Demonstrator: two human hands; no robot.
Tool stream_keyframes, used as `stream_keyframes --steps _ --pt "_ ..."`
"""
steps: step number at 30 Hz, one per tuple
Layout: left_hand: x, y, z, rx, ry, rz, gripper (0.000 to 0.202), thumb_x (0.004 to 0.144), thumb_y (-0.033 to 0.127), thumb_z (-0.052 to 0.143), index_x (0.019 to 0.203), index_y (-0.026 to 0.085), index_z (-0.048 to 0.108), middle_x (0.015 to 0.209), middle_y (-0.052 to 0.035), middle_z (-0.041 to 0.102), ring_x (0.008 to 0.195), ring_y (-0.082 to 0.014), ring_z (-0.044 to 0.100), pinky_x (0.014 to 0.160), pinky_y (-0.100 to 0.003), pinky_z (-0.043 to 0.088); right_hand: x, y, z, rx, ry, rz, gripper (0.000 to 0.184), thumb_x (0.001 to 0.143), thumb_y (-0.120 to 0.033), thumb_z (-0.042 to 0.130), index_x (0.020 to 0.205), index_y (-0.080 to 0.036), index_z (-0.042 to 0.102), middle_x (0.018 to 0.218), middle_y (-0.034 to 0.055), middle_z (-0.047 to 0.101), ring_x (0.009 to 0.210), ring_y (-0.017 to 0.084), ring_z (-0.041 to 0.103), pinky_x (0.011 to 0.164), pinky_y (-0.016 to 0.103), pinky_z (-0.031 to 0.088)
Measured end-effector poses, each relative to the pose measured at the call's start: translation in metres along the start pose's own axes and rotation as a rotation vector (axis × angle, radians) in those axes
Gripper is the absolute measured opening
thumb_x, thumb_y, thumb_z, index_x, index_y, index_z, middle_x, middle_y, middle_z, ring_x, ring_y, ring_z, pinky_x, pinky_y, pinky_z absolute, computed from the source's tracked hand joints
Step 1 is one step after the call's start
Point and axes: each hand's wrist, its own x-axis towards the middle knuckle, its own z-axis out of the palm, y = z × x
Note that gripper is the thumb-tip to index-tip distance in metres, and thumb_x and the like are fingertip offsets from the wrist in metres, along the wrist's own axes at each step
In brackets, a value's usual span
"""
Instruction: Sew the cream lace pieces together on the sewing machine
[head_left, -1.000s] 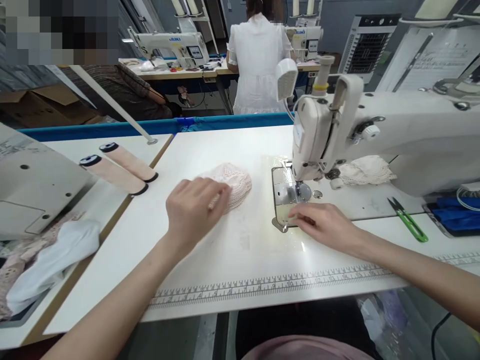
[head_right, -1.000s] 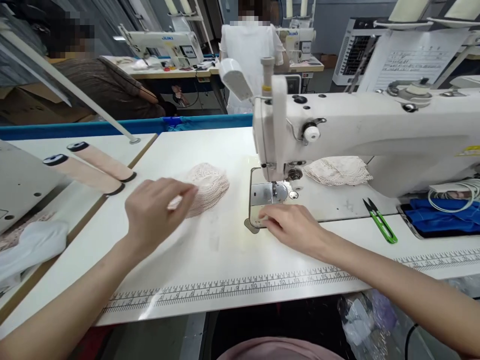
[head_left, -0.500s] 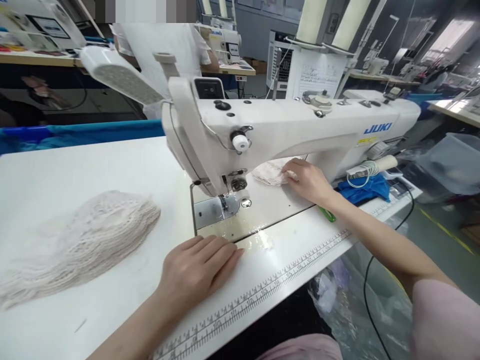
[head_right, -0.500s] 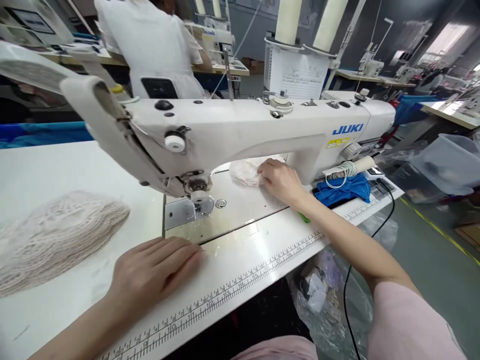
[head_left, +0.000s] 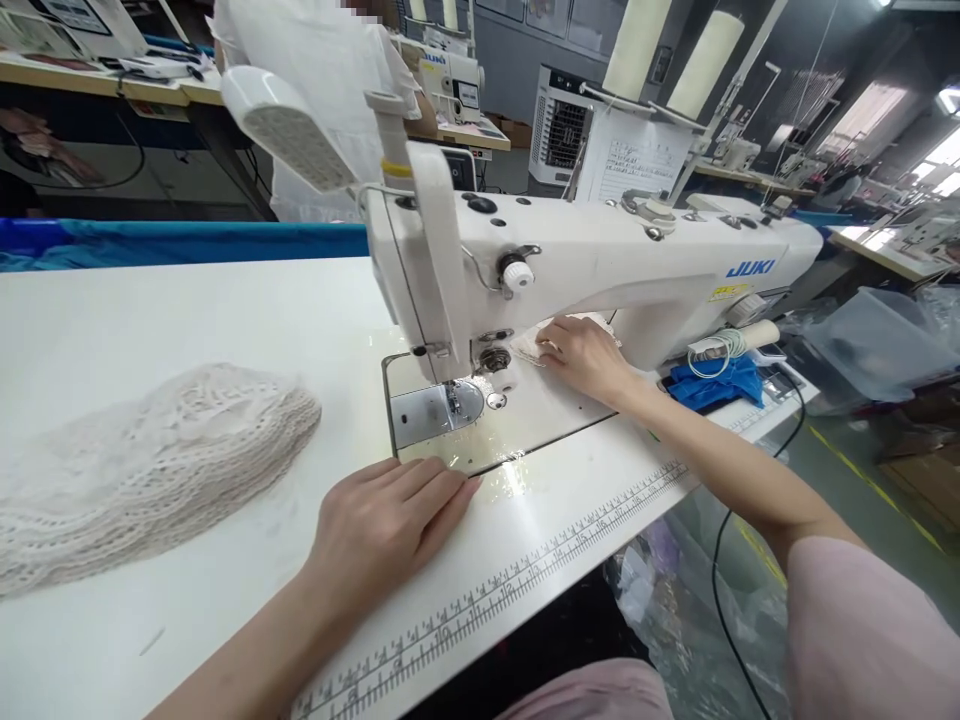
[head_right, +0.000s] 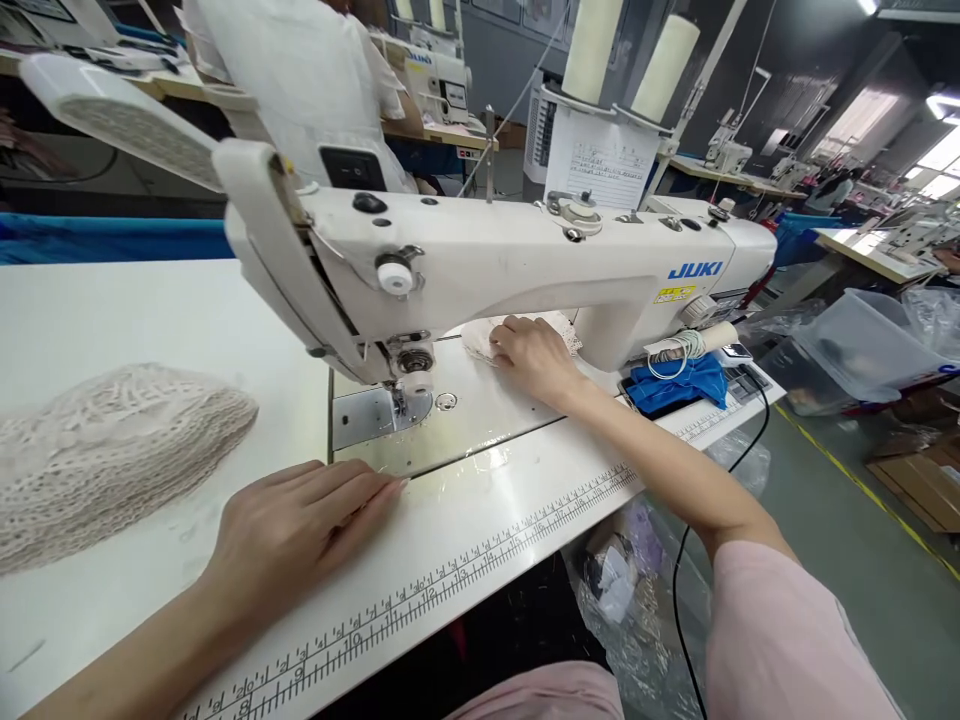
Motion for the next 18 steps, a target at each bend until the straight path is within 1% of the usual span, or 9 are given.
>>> stream_keyframes --steps 6,8,9,10,12,13,14,16,18 --pt "-0.001 0.001 -0.001 0.012 0.004 -0.004 0.021 0.092 0.021 0.055 0.072 0.019 0.063 0.067 0.0034 0.068 0.052 -0.0112 0.058 0.051 -0.026 0.041 -0.005 -0.006 -0.012 0.143 0.021 0.071 0.019 0.09 -0.016 0.049 0.084 -0.016 0.067 0.084 0.0047 0.067 0.072 0.015 0.054 0.065 0.029 0.033" --pt "0.0 0.002 0.0 0.009 0.016 -0.048 0.012 0.092 0.021 0.055 0.087 0.02 0.066 0.078 0.0018 0.071 0.061 -0.0126 0.063 0.053 -0.025 0.044 -0.014 -0.016 -0.018 0.217 0.01 0.07 0.019 0.091 -0.018 0.049 0.087 -0.017 0.067 0.087 0.0033 0.068 0.073 0.013 0.056 0.065 0.027 0.036" --pt "0.0 0.003 0.0 0.005 0.02 -0.086 0.013 0.092 0.024 0.056 0.099 0.02 0.066 0.087 -0.0005 0.072 0.069 -0.0147 0.066 0.057 -0.026 0.047 -0.02 -0.024 -0.02 0.284 -0.018 0.061 0.018 0.092 -0.021 0.05 0.088 -0.018 0.067 0.087 0.0022 0.069 0.071 0.012 0.057 0.064 0.026 0.038" --pt "0.001 0.003 0.001 -0.01 0.017 -0.133 0.022 0.091 0.028 0.056 0.111 0.02 0.063 0.098 -0.0039 0.072 0.081 -0.0181 0.068 0.063 -0.028 0.05 -0.027 -0.033 -0.022 0.376 -0.07 0.037 0.017 0.092 -0.024 0.051 0.088 -0.019 0.067 0.086 0.0003 0.069 0.069 0.01 0.057 0.064 0.024 0.04" --pt "0.002 0.001 -0.001 -0.118 -0.014 -0.238 0.04 0.089 0.039 0.058 0.125 0.02 0.057 0.119 -0.0102 0.066 0.103 -0.0259 0.064 0.077 -0.036 0.054 -0.045 -0.052 -0.024 0.951 -0.355 0.029 0.018 0.09 -0.032 0.057 0.085 -0.017 0.066 0.078 -0.0002 0.067 0.065 0.009 0.058 0.062 0.024 0.045" --pt "0.003 -0.001 -0.002 -0.242 -0.061 -0.292 0.042 0.088 0.043 0.058 0.124 0.021 0.058 0.124 -0.0111 0.064 0.108 -0.0277 0.063 0.08 -0.038 0.055 -0.054 -0.061 -0.025 1.229 -0.491 0.065 0.019 0.087 -0.035 0.061 0.085 -0.017 0.065 0.074 -0.0011 0.066 0.065 0.009 0.059 0.064 0.025 0.048" --pt "0.003 -0.003 -0.004 -0.412 -0.127 -0.355 0.038 0.088 0.045 0.058 0.118 0.022 0.062 0.123 -0.0103 0.065 0.106 -0.0274 0.064 0.079 -0.039 0.056 -0.063 -0.069 -0.025 1.45 -0.58 0.15 0.019 0.086 -0.036 0.063 0.085 -0.017 0.064 0.075 -0.0013 0.066 0.067 0.009 0.062 0.068 0.026 0.051" --pt "0.005 -0.008 -0.01 -0.814 -0.283 -0.522 0.028 0.088 0.046 0.056 0.099 0.024 0.069 0.105 -0.007 0.071 0.09 -0.0224 0.069 0.069 -0.033 0.058 -0.08 -0.08 -0.025 1.751 -0.675 0.355 0.018 0.083 -0.034 0.067 0.087 -0.017 0.061 0.076 -0.0011 0.068 0.071 0.01 0.066 0.074 0.029 0.054" --pt "0.005 -0.012 -0.015 -1.118 -0.403 -0.714 0.026 0.09 0.045 0.054 0.092 0.024 0.07 0.088 -0.0044 0.073 0.071 -0.0178 0.069 0.061 -0.029 0.058 -0.092 -0.083 -0.026 1.868 -0.758 0.465 0.018 0.084 -0.032 0.066 0.091 -0.017 0.058 0.079 0.0009 0.07 0.076 0.013 0.069 0.078 0.032 0.056"
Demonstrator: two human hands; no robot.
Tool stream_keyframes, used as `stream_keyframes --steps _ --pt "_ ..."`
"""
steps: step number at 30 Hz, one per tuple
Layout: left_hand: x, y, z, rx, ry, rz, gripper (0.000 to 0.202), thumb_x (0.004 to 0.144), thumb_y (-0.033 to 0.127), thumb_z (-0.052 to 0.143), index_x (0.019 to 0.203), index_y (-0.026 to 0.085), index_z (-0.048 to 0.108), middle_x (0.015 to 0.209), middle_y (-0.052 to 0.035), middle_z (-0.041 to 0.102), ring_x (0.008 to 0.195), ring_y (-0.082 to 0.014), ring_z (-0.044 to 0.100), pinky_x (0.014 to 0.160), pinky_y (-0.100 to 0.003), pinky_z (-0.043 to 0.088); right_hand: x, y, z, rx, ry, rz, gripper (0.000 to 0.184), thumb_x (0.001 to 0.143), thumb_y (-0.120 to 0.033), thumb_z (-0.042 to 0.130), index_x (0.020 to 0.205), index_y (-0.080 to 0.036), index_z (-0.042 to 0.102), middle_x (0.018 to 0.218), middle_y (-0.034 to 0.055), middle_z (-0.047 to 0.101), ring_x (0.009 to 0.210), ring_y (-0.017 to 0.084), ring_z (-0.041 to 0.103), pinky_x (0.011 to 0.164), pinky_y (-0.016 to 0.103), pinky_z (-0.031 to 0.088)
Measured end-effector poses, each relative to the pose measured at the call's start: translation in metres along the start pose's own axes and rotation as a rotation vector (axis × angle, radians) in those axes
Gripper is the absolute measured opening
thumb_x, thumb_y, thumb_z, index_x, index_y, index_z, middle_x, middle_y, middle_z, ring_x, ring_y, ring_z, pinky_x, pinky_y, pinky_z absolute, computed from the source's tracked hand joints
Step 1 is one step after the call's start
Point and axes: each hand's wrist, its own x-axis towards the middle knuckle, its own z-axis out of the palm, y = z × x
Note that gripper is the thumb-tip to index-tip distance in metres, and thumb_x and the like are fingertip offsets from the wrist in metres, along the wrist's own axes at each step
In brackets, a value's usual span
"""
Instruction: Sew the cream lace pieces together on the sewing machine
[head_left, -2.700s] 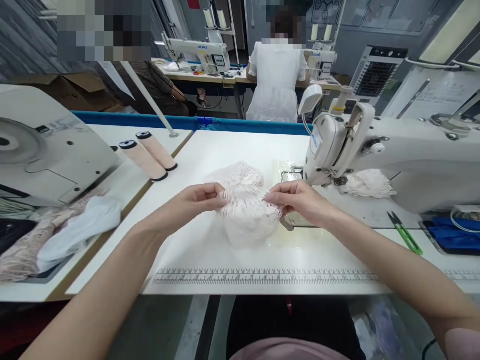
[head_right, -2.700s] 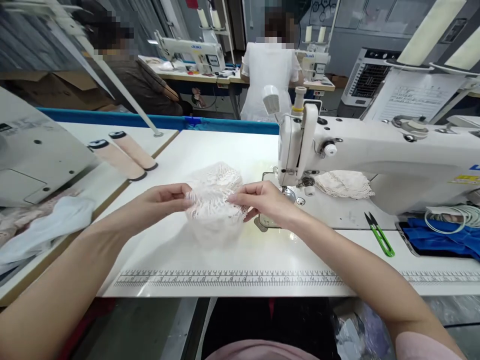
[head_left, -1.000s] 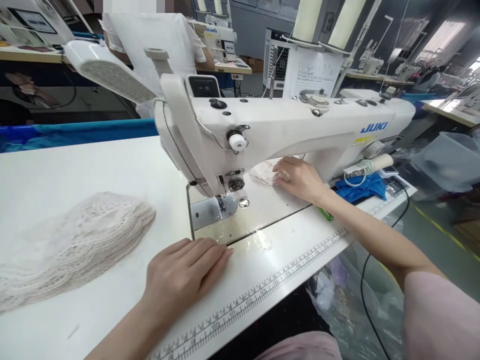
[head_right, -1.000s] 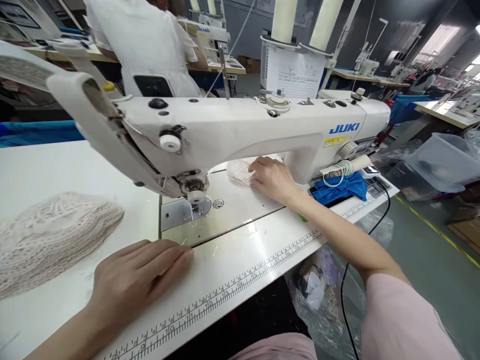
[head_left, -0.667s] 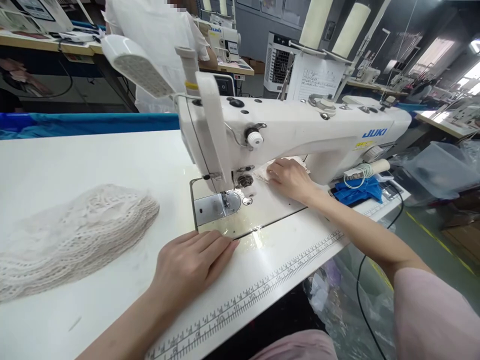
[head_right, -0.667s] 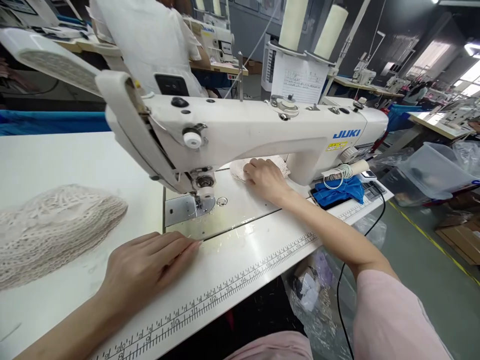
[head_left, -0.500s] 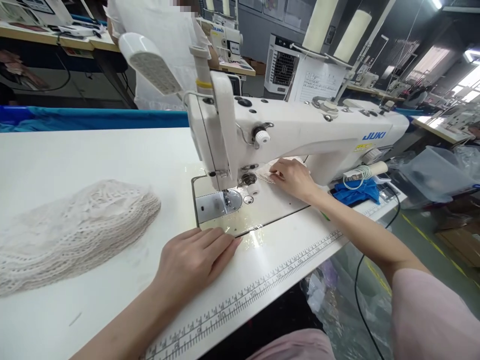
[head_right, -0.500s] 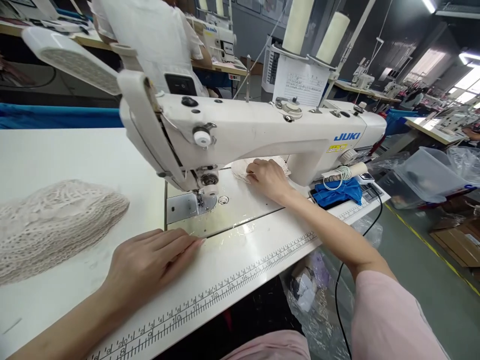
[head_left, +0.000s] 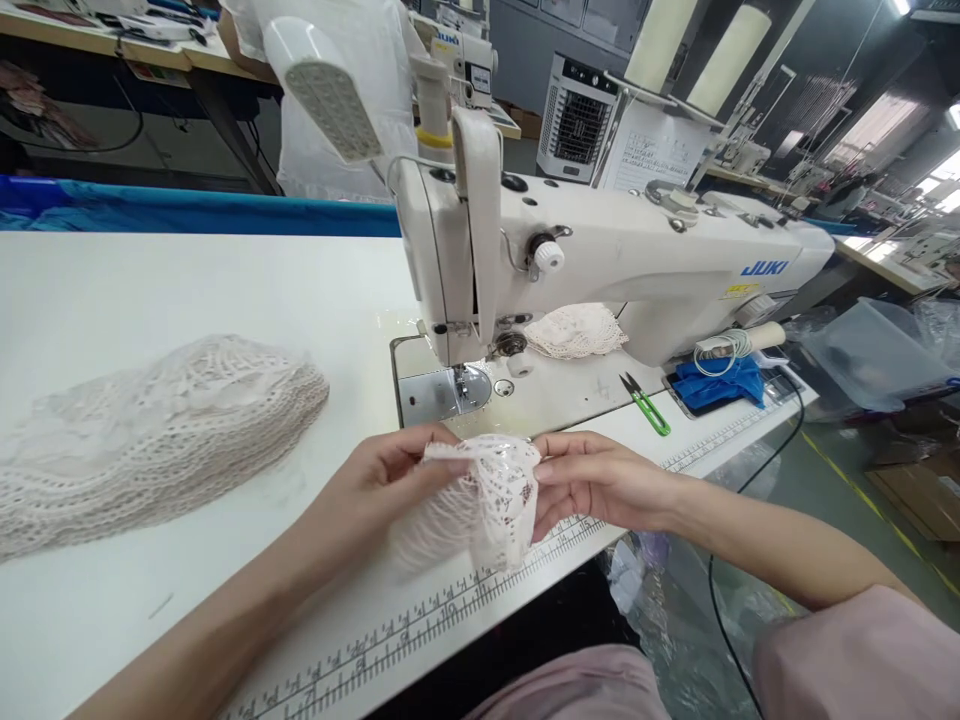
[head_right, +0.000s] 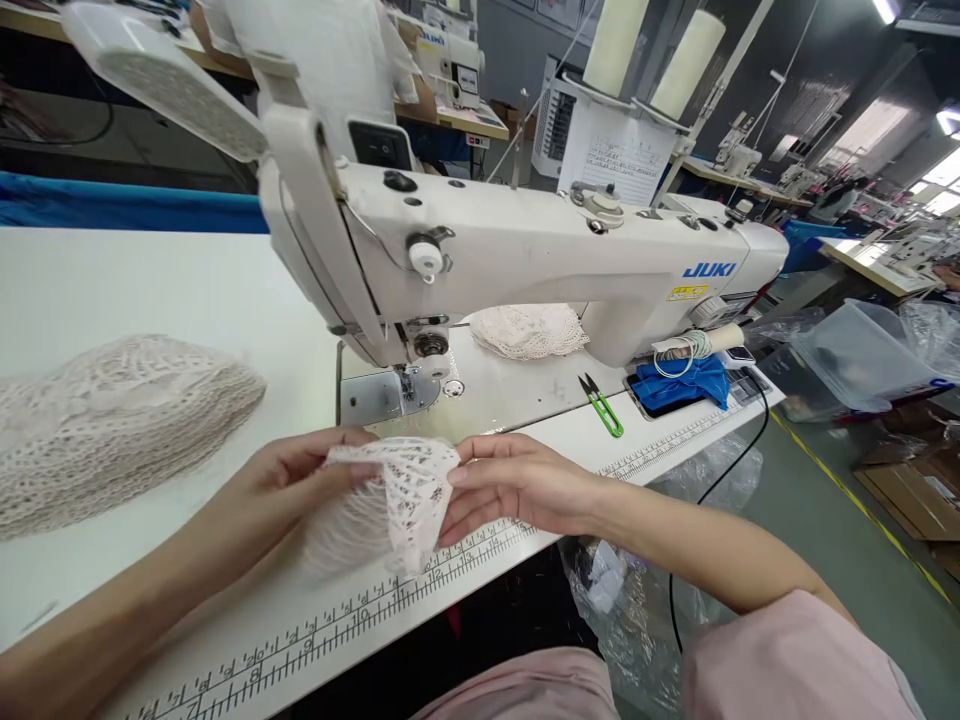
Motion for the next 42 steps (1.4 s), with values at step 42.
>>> stream_keyframes --steps 42 --pt "-0.006 -0.007 0.007 1.041 0.408 0.611 0.011 0.094 0.025 0.056 0.086 0.019 0.052 0.053 0.0089 0.055 0.039 -0.0057 0.04 0.043 -0.021 0.035 0.06 -0.005 -0.017 -1.298 0.102 -0.948 0.012 0.092 -0.016 0.052 0.098 -0.02 0.061 0.07 -0.0049 0.064 0.055 0.005 0.054 0.052 0.017 0.043"
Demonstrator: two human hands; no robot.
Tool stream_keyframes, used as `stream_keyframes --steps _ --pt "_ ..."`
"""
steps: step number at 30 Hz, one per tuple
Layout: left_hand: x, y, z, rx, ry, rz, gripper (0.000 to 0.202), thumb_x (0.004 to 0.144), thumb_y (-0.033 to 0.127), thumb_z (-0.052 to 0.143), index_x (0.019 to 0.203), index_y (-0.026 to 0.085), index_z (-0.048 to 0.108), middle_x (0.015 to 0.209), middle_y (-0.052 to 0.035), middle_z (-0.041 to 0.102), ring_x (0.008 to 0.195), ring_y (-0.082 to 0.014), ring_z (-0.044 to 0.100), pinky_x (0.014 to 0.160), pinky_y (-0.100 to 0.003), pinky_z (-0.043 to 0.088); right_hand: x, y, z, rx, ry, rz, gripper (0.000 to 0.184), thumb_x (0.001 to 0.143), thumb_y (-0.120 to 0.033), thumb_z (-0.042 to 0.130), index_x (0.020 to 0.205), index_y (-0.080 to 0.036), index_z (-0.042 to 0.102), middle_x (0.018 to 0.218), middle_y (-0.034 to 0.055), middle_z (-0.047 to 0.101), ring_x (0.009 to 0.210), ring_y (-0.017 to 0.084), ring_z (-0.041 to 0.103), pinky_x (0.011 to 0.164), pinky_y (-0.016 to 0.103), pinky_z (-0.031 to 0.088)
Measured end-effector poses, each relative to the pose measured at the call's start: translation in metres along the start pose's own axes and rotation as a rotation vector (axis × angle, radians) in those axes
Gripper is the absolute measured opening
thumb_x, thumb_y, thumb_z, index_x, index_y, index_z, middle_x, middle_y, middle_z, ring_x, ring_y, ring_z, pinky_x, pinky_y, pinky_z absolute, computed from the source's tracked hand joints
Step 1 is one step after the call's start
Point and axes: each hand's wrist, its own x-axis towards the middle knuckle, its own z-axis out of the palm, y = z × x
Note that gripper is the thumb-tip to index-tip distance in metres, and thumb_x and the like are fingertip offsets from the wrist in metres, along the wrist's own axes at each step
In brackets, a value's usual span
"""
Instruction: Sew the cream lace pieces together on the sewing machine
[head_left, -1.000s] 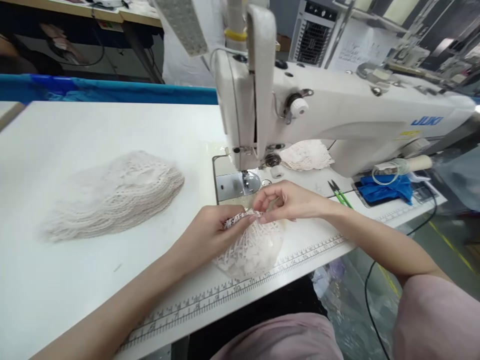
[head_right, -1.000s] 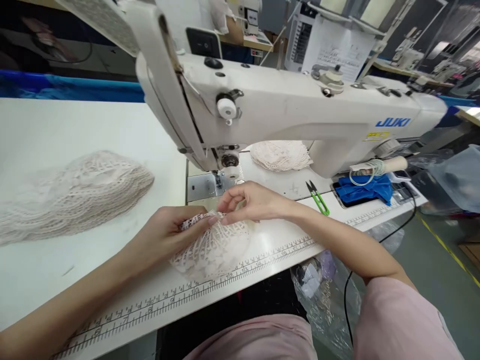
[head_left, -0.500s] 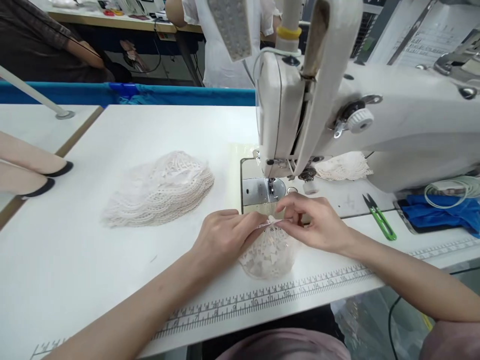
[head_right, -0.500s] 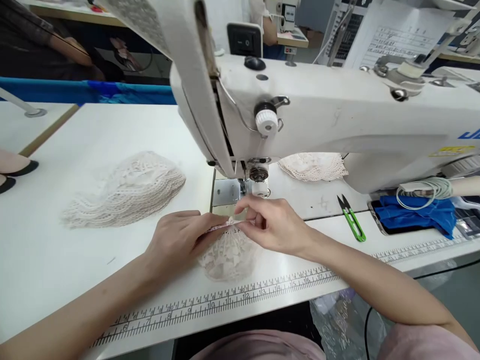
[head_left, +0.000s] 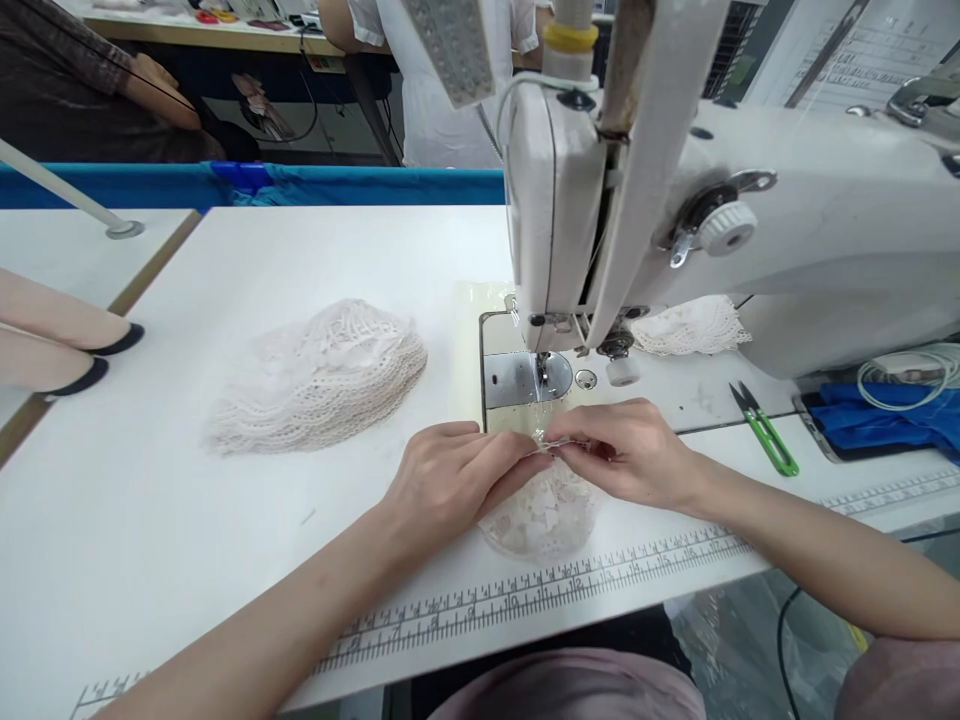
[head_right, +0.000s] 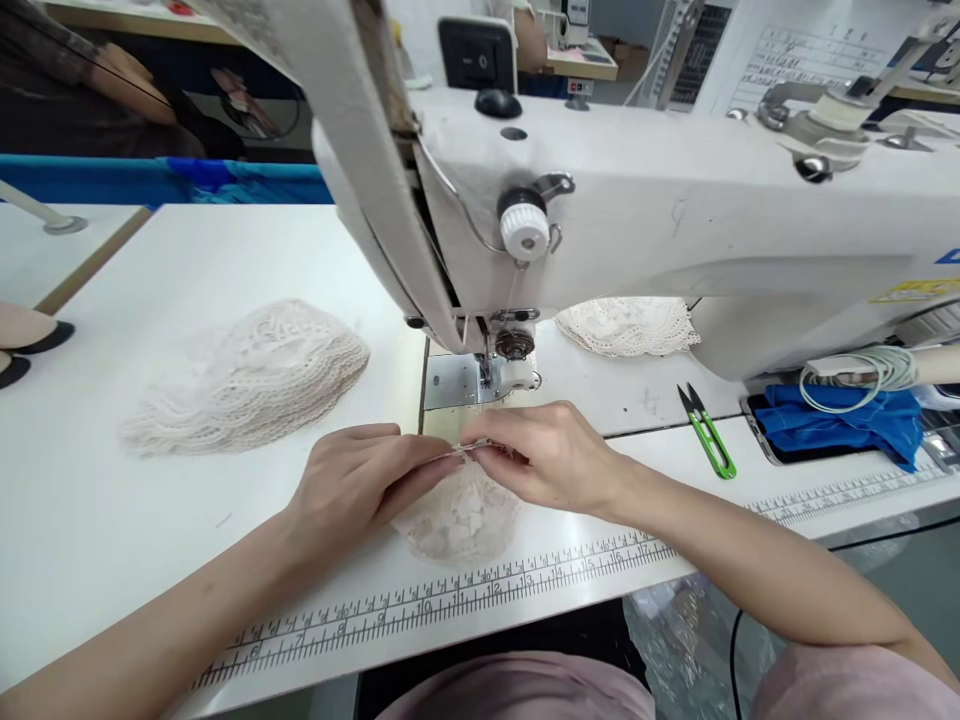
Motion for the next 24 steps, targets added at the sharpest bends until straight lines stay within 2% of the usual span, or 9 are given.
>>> stream_keyframes --steps 4,6,8,11,13,15,18,21,24 --pt "0.0 0.005 -0.001 -0.051 -0.018 -0.116 0.007 0.094 0.024 0.053 0.098 0.018 0.05 0.052 0.0102 0.053 0.04 -0.0061 0.046 0.044 -0.018 0.038 -0.004 0.003 -0.001 -0.236 0.127 -0.235 0.01 0.09 -0.014 0.056 0.095 -0.021 0.063 0.063 -0.0053 0.064 0.052 0.007 0.055 0.046 0.021 0.041" --pt "0.0 0.008 -0.001 -0.068 -0.059 -0.161 0.015 0.095 0.018 0.044 0.109 0.018 0.049 0.05 0.0116 0.051 0.039 -0.0062 0.046 0.042 -0.017 0.036 -0.004 0.002 -0.004 -0.372 0.151 -0.422 0.013 0.088 -0.012 0.058 0.088 -0.023 0.065 0.057 -0.0065 0.061 0.048 0.008 0.052 0.04 0.024 0.036" --pt "0.0 0.009 -0.001 -0.073 -0.074 -0.13 0.024 0.093 0.014 0.041 0.115 0.018 0.05 0.05 0.0115 0.053 0.039 -0.0062 0.048 0.044 -0.017 0.039 -0.003 0.0 -0.008 -0.455 0.147 -0.569 0.017 0.085 -0.01 0.06 0.08 -0.025 0.066 0.054 -0.0073 0.057 0.046 0.007 0.048 0.037 0.025 0.033" --pt "0.001 0.01 -0.003 -0.079 -0.048 -0.061 0.017 0.093 0.013 0.044 0.103 0.018 0.057 0.057 0.008 0.063 0.043 -0.0062 0.054 0.05 -0.018 0.045 0.001 -0.005 -0.014 -0.52 0.16 -0.681 0.023 0.083 -0.008 0.062 0.068 -0.025 0.065 0.05 -0.0079 0.053 0.043 0.006 0.044 0.036 0.024 0.032" --pt "0.002 0.012 -0.005 -0.114 -0.052 -0.097 0.013 0.093 0.014 0.047 0.093 0.018 0.059 0.061 0.0055 0.067 0.047 -0.0067 0.058 0.051 -0.018 0.046 0.002 -0.007 -0.016 -0.519 0.151 -0.703 0.023 0.082 -0.007 0.063 0.066 -0.024 0.065 0.049 -0.0077 0.052 0.043 0.006 0.044 0.036 0.024 0.031" --pt "0.003 0.015 -0.007 -0.21 -0.111 -0.214 0.013 0.093 0.017 0.049 0.087 0.018 0.061 0.062 0.0053 0.068 0.048 -0.0065 0.059 0.049 -0.017 0.044 0.001 -0.007 -0.017 -0.463 0.12 -0.634 0.018 0.083 -0.009 0.064 0.07 -0.023 0.066 0.05 -0.0072 0.055 0.044 0.007 0.046 0.037 0.024 0.032" --pt "0.003 0.017 -0.006 -0.3 -0.249 -0.397 0.018 0.092 0.027 0.054 0.08 0.02 0.064 0.055 0.0066 0.063 0.042 -0.0057 0.051 0.042 -0.017 0.036 0.0 -0.003 -0.012 -0.225 0.029 -0.299 0.009 0.088 -0.015 0.061 0.083 -0.019 0.068 0.058 -0.0056 0.063 0.048 0.007 0.052 0.042 0.021 0.04" --pt "0.003 0.017 0.0 -0.024 -0.263 -0.409 0.021 0.091 0.034 0.056 0.078 0.02 0.064 0.045 0.0065 0.055 0.037 -0.0084 0.043 0.041 -0.022 0.029 0.002 0.004 -0.004 -0.029 -0.069 0.059 0.011 0.091 -0.018 0.058 0.086 -0.016 0.068 0.062 -0.0046 0.065 0.049 0.005 0.054 0.047 0.018 0.042" --pt "0.003 0.017 0.004 0.251 -0.207 -0.311 0.017 0.089 0.032 0.059 0.096 0.017 0.063 0.068 -0.0005 0.068 0.054 -0.0149 0.056 0.051 -0.028 0.037 0.005 0.012 0.002 -0.088 -0.101 0.228 0.014 0.09 -0.018 0.057 0.084 -0.017 0.07 0.062 -0.0041 0.065 0.049 0.007 0.053 0.048 0.021 0.04"
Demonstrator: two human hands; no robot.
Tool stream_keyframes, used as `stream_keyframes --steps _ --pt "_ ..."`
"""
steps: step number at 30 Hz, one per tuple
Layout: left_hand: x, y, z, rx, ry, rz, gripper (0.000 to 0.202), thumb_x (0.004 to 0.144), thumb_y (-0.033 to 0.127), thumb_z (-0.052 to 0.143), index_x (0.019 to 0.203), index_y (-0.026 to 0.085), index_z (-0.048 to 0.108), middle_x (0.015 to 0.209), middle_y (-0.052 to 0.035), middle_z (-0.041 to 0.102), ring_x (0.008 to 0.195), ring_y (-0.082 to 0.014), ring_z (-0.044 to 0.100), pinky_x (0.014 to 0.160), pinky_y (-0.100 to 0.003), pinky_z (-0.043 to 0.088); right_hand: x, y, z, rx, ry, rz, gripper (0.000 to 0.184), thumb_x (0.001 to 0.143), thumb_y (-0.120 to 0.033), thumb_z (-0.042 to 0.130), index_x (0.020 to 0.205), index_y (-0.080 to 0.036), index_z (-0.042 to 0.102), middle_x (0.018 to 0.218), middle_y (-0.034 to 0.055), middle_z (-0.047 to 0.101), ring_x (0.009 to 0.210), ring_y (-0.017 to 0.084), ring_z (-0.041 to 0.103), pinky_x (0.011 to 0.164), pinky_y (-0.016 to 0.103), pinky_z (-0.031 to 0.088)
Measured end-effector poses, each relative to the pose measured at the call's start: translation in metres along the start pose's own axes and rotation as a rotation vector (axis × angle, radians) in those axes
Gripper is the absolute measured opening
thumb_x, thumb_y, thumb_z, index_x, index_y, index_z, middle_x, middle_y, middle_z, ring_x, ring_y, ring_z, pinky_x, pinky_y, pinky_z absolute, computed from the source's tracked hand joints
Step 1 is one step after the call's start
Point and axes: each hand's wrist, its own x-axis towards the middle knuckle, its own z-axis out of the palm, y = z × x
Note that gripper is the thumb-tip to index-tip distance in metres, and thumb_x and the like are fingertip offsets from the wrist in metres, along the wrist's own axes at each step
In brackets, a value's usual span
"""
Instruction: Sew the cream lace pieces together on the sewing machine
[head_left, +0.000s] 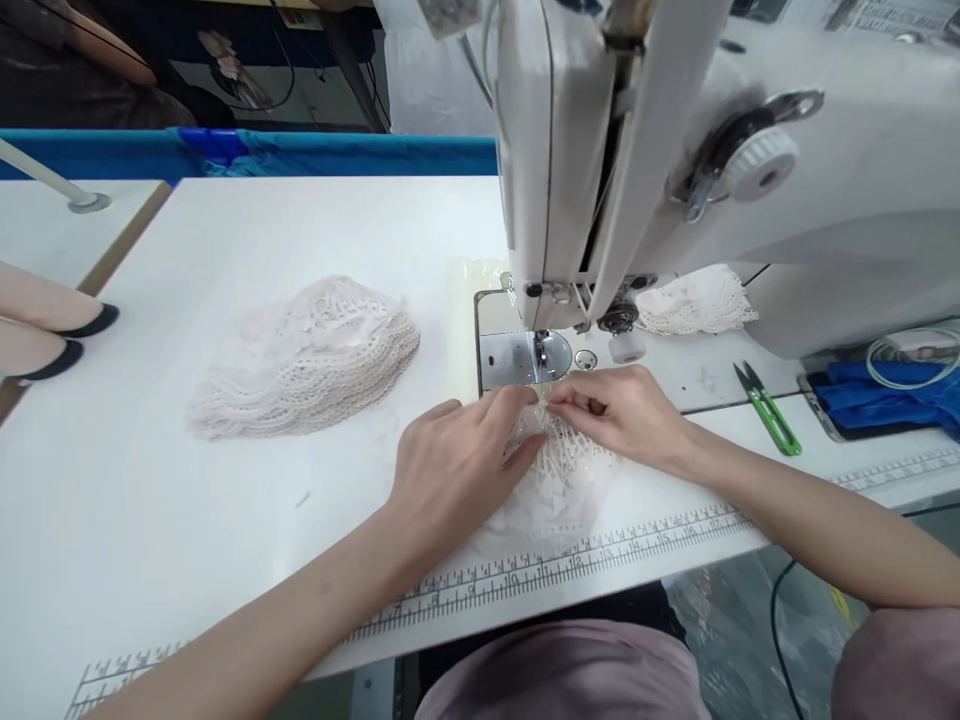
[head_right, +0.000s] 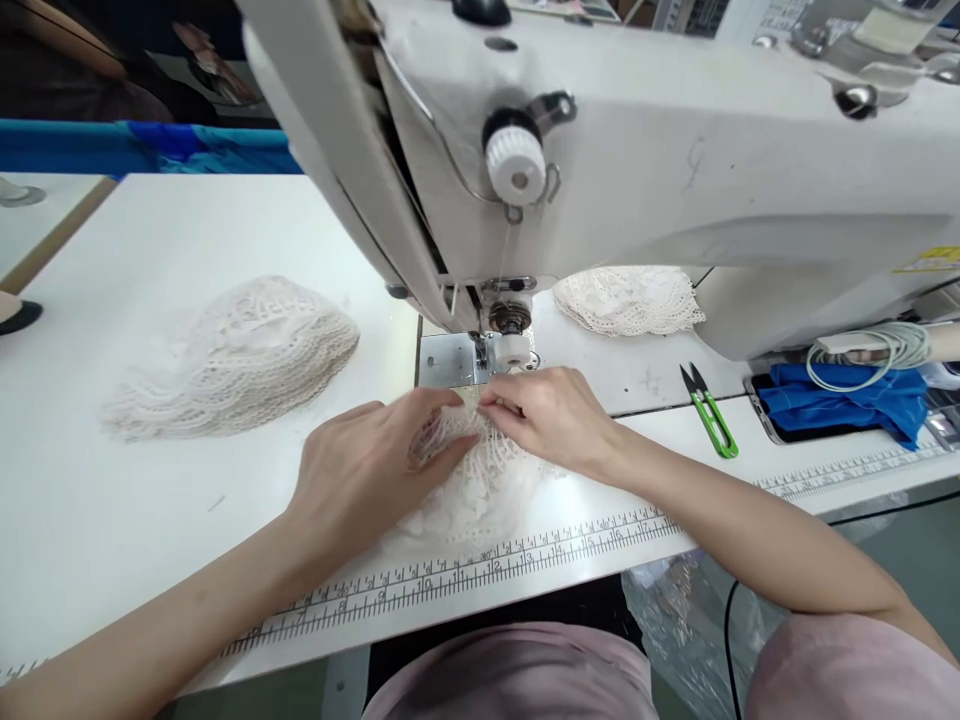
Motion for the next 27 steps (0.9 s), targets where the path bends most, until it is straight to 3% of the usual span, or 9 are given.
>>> stream_keyframes --steps 3,7,10,16,23,25,27 --pt "0.0 0.003 -0.001 0.124 0.097 0.167 0.016 0.087 0.022 0.062 0.102 0.018 0.063 0.099 -0.0067 0.071 0.085 -0.0224 0.064 0.071 -0.035 0.042 0.003 0.004 0.002 -0.078 0.001 0.058 0.015 0.089 -0.018 0.057 0.085 -0.019 0.072 0.069 -0.0023 0.069 0.056 0.009 0.057 0.05 0.022 0.038" --pt "-0.004 0.01 -0.005 0.194 0.128 0.355 0.014 0.087 0.014 0.061 0.1 0.017 0.066 0.109 -0.0036 0.072 0.094 -0.0211 0.063 0.079 -0.038 0.039 0.004 0.005 0.001 -0.074 0.006 0.077 0.017 0.089 -0.019 0.056 0.085 -0.019 0.073 0.072 -0.0018 0.069 0.061 0.01 0.059 0.052 0.023 0.038" --pt "-0.008 0.014 -0.006 0.195 0.067 0.347 0.017 0.092 0.021 0.058 0.105 0.014 0.066 0.113 -0.0057 0.071 0.097 -0.0209 0.063 0.079 -0.039 0.038 0.002 0.006 0.001 -0.153 0.041 0.044 0.018 0.09 -0.022 0.055 0.086 -0.019 0.072 0.075 -0.0012 0.069 0.063 0.01 0.059 0.053 0.024 0.038" --pt "-0.01 0.014 -0.006 0.153 0.008 0.319 0.023 0.094 0.023 0.054 0.112 0.013 0.064 0.11 -0.0056 0.073 0.1 -0.0212 0.063 0.08 -0.039 0.036 -0.001 0.003 0.0 -0.477 0.007 -0.13 0.035 0.098 -0.035 0.043 0.118 -0.02 0.067 0.093 0.0075 0.067 0.081 0.019 0.057 0.062 0.03 0.037" --pt "-0.008 0.014 -0.006 0.095 -0.013 0.299 0.014 0.092 0.022 0.056 0.097 0.016 0.067 0.095 -0.0021 0.075 0.102 -0.0217 0.064 0.078 -0.039 0.036 0.007 -0.004 0.008 -0.602 -0.055 -0.142 0.046 0.101 -0.044 0.032 0.137 -0.023 0.052 0.103 0.0108 0.065 0.083 0.021 0.052 0.07 0.033 0.032" --pt "-0.007 0.014 -0.005 0.087 -0.017 0.285 0.013 0.093 0.022 0.056 0.096 0.017 0.067 0.094 -0.0017 0.075 0.103 -0.0219 0.064 0.08 -0.04 0.036 0.006 -0.003 0.007 -0.625 -0.011 -0.178 0.047 0.101 -0.043 0.032 0.138 -0.022 0.051 0.099 0.0093 0.066 0.08 0.02 0.052 0.07 0.033 0.031" --pt "-0.005 0.012 -0.003 0.082 -0.016 0.268 0.013 0.093 0.023 0.056 0.097 0.017 0.067 0.099 -0.0019 0.075 0.104 -0.022 0.064 0.081 -0.041 0.035 0.002 -0.002 0.004 -0.635 0.073 -0.249 0.043 0.101 -0.039 0.034 0.129 -0.018 0.059 0.09 0.0069 0.068 0.078 0.019 0.053 0.069 0.032 0.03"
